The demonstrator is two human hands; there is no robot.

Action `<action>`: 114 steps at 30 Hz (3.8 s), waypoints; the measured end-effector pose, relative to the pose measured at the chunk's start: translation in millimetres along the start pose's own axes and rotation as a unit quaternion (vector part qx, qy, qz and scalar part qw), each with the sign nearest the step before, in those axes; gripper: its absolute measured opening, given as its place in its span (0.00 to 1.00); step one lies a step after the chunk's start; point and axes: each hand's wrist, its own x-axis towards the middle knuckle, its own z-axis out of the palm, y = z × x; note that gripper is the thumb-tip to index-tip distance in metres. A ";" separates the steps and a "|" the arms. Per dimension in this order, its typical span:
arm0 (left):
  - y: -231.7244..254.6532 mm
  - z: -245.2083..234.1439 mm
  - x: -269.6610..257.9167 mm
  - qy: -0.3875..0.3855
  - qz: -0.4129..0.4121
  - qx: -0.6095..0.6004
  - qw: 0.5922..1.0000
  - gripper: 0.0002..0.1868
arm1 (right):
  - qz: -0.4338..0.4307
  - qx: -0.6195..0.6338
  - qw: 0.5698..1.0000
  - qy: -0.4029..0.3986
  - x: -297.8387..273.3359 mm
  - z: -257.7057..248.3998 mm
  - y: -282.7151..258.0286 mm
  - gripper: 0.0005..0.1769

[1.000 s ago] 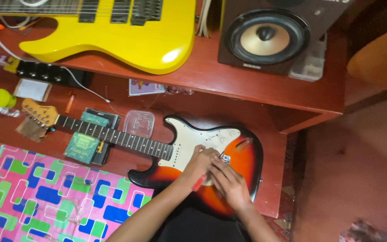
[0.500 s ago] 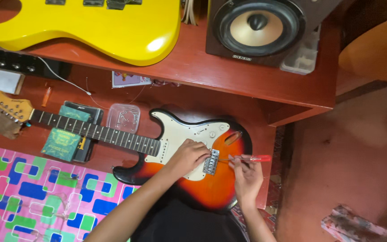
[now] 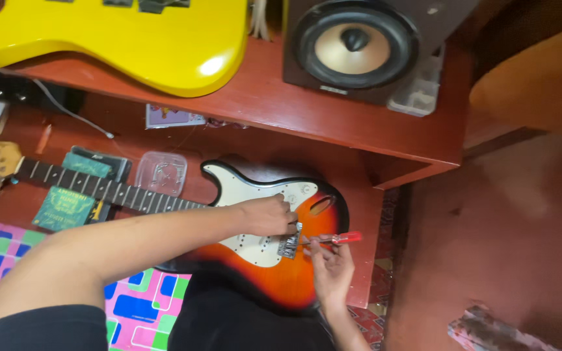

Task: The person uses a screwdriver to adjust the bridge saddles on a sunburst electric guitar. They repeatedly tighten and loosen screws on the bridge while the guitar rests on a wooden shelf.

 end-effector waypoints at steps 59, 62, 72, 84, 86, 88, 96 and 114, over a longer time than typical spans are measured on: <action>74.9 -17.6 -55.0 0.260 -0.278 -0.294 0.877 0.03 | -0.176 -0.317 0.908 0.209 -81.5 93.0 -19.1 0.18; 77.0 -13.1 -49.8 0.256 -0.284 -0.309 0.871 0.03 | -0.178 -0.335 0.903 0.203 -80.0 93.7 -23.8 0.19; 74.1 -15.8 -53.7 0.245 -0.293 -0.343 0.858 0.04 | -0.171 -0.404 0.880 0.182 -73.7 103.0 -30.5 0.18; 21.7 -129.3 -56.0 0.270 -0.053 -0.616 0.738 0.11 | -0.175 -0.494 0.852 0.010 -63.6 136.6 -101.4 0.11; 16.0 -129.5 -52.8 0.273 -0.056 -0.617 0.736 0.10 | -0.160 -0.493 0.855 -0.003 -54.4 119.3 -91.3 0.11; 13.7 -129.6 -50.2 0.269 -0.057 -0.623 0.732 0.09 | -0.138 -0.490 0.861 -0.011 -51.5 105.6 -82.7 0.11; 52.0 -101.3 -20.3 0.398 -0.302 -0.426 0.754 0.13 | -0.081 -0.381 0.915 0.103 -43.7 73.8 -61.0 0.11; 69.9 -134.3 -7.1 0.367 -0.376 -0.342 0.779 0.13 | -0.175 -0.354 0.919 -0.018 -23.6 50.4 -67.9 0.03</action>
